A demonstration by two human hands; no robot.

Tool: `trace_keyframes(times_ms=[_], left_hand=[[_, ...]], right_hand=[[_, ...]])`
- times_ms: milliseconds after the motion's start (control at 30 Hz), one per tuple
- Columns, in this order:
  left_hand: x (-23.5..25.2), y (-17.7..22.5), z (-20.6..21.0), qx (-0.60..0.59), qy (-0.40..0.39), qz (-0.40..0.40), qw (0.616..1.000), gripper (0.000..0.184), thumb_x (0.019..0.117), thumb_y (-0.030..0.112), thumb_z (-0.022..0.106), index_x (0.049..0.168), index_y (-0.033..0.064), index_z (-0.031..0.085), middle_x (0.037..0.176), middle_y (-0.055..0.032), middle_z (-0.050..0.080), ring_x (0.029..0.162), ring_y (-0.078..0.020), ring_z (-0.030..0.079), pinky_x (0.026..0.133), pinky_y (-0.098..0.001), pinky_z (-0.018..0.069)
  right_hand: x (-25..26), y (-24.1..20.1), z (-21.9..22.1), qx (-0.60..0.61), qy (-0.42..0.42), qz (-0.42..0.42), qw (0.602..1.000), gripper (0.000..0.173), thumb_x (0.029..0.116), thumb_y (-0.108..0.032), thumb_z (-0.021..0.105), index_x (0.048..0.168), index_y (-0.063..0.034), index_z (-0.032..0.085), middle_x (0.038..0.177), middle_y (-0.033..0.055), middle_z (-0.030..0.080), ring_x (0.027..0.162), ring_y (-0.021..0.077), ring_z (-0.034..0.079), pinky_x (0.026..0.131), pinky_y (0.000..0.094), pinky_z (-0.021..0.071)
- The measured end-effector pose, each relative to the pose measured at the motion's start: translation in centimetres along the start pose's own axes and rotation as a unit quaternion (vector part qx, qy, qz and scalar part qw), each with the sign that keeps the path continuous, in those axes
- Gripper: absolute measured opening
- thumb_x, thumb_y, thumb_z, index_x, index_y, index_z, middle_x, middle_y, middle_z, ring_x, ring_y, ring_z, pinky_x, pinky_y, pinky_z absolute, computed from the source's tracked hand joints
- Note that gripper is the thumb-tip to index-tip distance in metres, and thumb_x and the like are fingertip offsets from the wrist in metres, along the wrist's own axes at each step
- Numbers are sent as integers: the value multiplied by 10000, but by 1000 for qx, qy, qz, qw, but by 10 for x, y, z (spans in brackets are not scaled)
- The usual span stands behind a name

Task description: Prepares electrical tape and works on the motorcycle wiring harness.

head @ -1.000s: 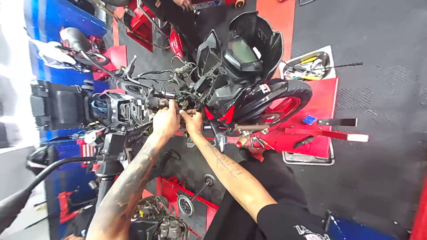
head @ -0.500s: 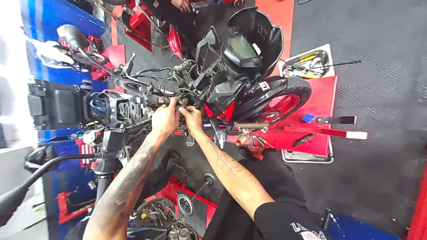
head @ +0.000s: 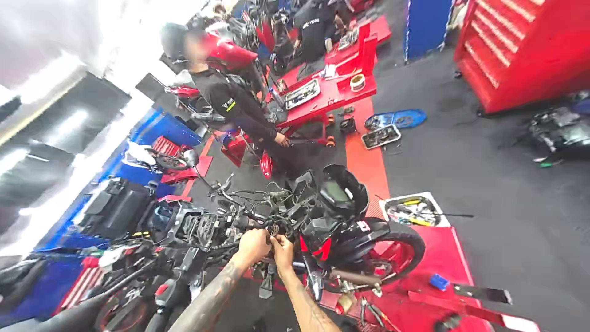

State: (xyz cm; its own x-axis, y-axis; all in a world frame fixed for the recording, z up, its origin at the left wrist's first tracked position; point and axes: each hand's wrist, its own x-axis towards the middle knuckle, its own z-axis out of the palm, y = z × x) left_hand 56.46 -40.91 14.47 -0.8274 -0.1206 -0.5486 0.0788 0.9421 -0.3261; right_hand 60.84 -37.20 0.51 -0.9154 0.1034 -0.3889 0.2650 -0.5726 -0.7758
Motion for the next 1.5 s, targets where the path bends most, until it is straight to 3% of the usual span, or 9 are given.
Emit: trace_keyframes(times_ms=[167,267,367,467,700,833,1133,1400,1500], left_hand=[[-4,11,0,23,21,-11,999,303,922,306,642,1149,124,723,1119,-171,730,1097,-395,686,887,-617,547],[5,3,-2,10,21,2,1000,328,890,371,672,1125,155,746,1125,-150,736,1100,-383,686,894,-616,550],[9,-4,0,-23,23,8,999,335,872,407,705,1093,161,752,1096,-141,738,1079,-373,691,883,-616,552],[13,-7,-1,-51,22,8,998,337,858,422,724,1084,175,760,1075,-135,741,1061,-367,695,871,-620,554],[17,-14,-3,-112,5,27,993,389,859,465,748,1095,156,775,1074,-153,742,1065,-381,691,906,-653,535],[21,-13,-3,-97,2,36,995,375,885,467,728,1095,160,774,1085,-148,741,1085,-380,684,921,-649,525],[17,-14,-1,-79,20,38,996,350,991,401,562,1140,133,731,1108,-170,727,1098,-381,682,915,-631,530],[12,-5,-2,-79,28,-2,996,372,971,395,567,1225,150,686,1157,-166,717,1122,-374,679,906,-606,547],[10,0,-7,-107,27,-49,993,492,937,409,622,1307,85,602,1204,-188,692,1152,-377,669,925,-591,550]], right_hand=[[-5,9,-2,9,8,-30,999,171,991,-84,640,1066,46,722,980,146,723,905,182,678,872,387,550],[-4,13,-10,-36,-16,-52,998,244,1019,-99,581,1153,60,709,1078,182,726,1015,221,688,957,419,538],[-2,15,-13,-51,-31,-42,997,207,1017,-113,595,1086,53,698,956,158,704,884,205,667,853,413,547],[0,13,-15,-63,-51,-35,996,190,1023,-113,593,1088,42,681,944,143,690,866,193,654,834,400,545],[-2,4,-11,-139,-63,-54,987,224,1039,-109,557,1159,38,676,1089,182,707,1026,246,684,958,444,545],[2,2,0,-155,-36,-60,985,202,1037,-77,542,1121,58,667,1064,206,699,1018,286,680,958,464,535],[3,3,11,-183,1,-99,978,198,999,-29,591,1119,81,703,1202,256,675,1172,339,639,1070,456,485],[15,10,15,-76,23,-96,992,105,964,-33,650,972,44,721,939,169,715,901,242,684,886,439,553],[16,8,18,-16,34,-51,998,164,960,-35,671,1084,69,699,1018,189,727,951,246,695,912,433,556]])
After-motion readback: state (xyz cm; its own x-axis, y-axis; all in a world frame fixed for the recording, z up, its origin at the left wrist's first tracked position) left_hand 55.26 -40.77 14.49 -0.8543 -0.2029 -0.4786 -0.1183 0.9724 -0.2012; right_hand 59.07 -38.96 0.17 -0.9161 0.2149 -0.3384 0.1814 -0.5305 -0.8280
